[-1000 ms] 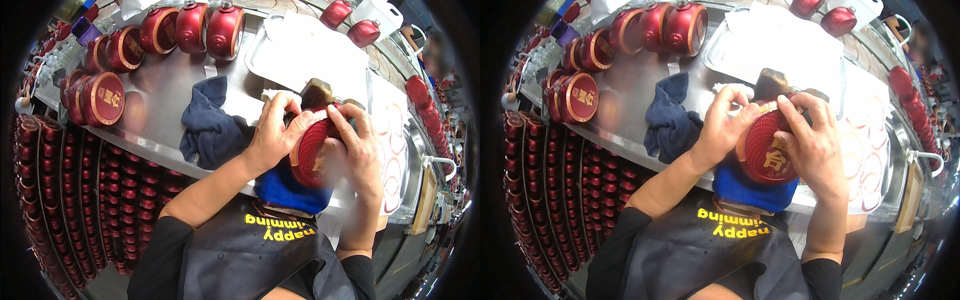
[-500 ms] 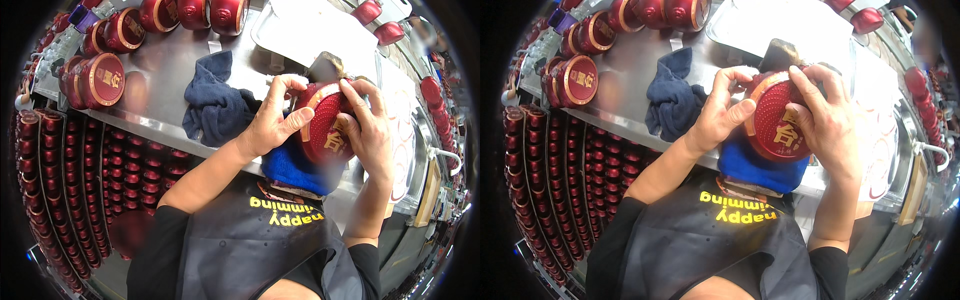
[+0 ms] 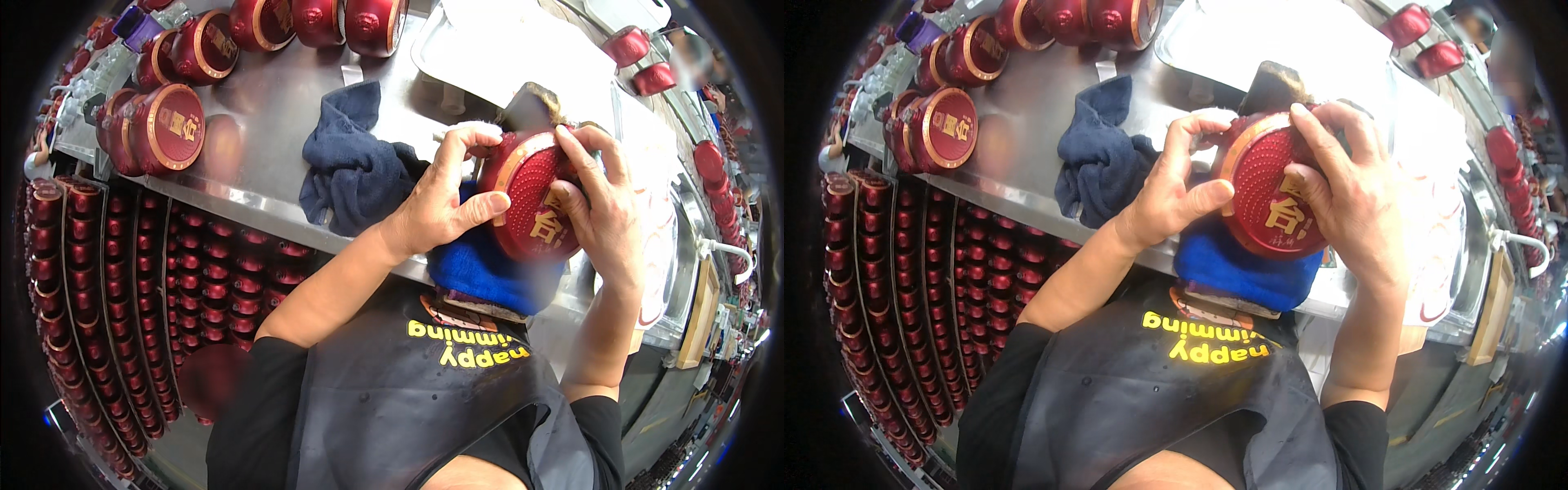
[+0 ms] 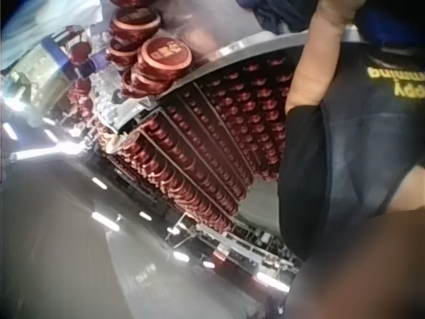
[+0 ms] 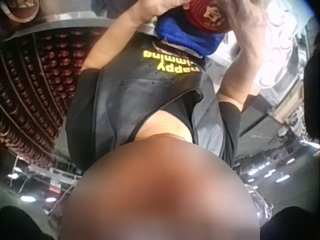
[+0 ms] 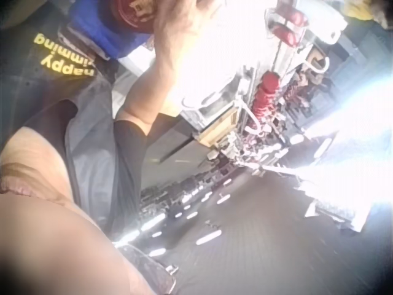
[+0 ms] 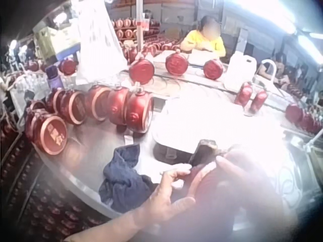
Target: The person wipes the surface of a red cylindrical container with a cloth and sponge, then applies a gold sticker to the top. They repeat this process on multiple containers, handling each one individually and placing finished units aside.
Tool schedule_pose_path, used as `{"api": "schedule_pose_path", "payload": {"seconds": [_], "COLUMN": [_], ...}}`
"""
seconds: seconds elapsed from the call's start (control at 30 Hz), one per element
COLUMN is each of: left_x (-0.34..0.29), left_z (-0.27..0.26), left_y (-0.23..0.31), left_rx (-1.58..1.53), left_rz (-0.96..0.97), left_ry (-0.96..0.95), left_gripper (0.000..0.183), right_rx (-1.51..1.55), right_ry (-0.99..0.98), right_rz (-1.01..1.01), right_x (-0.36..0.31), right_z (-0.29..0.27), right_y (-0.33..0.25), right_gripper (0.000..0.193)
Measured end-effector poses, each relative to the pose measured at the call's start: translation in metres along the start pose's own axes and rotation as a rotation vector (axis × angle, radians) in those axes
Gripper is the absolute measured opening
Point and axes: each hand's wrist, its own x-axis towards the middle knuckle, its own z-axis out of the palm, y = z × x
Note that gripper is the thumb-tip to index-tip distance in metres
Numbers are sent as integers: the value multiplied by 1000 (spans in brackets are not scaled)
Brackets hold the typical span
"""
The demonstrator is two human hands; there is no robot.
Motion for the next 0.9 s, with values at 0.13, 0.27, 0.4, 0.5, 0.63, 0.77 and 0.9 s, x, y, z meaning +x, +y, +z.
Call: {"api": "schedule_pose_path", "payload": {"seconds": [0.13,0.27,0.4,0.5,0.63,0.77,0.9], "left_x": [1,2,9,20,40,54,61], "left_z": [-2,-10,-7,-11,-14,-13,-12], "left_y": [6,15,22,29,37,41,46], "left_rx": [225,670,670,742,840,912,916], "left_rz": [228,386,356,357,406,458,408], "left_ry": [143,-17,4,-26,-93,-146,-194], "left_gripper": [76,77,74,76,77,72,69], "right_rx": [33,99,219,204,274,339,413], "right_ry": [14,-23,1,27,60,82,112], "right_rz": [41,124,169,143,176,226,253], "right_x": [-5,-11,-22,-30,-37,-44,-50], "right_z": [-11,-13,-5,-2,2,6,11], "right_y": [2,6,11,19,24,26,30], "right_gripper": [54,49,46,47,46,44,43]}}
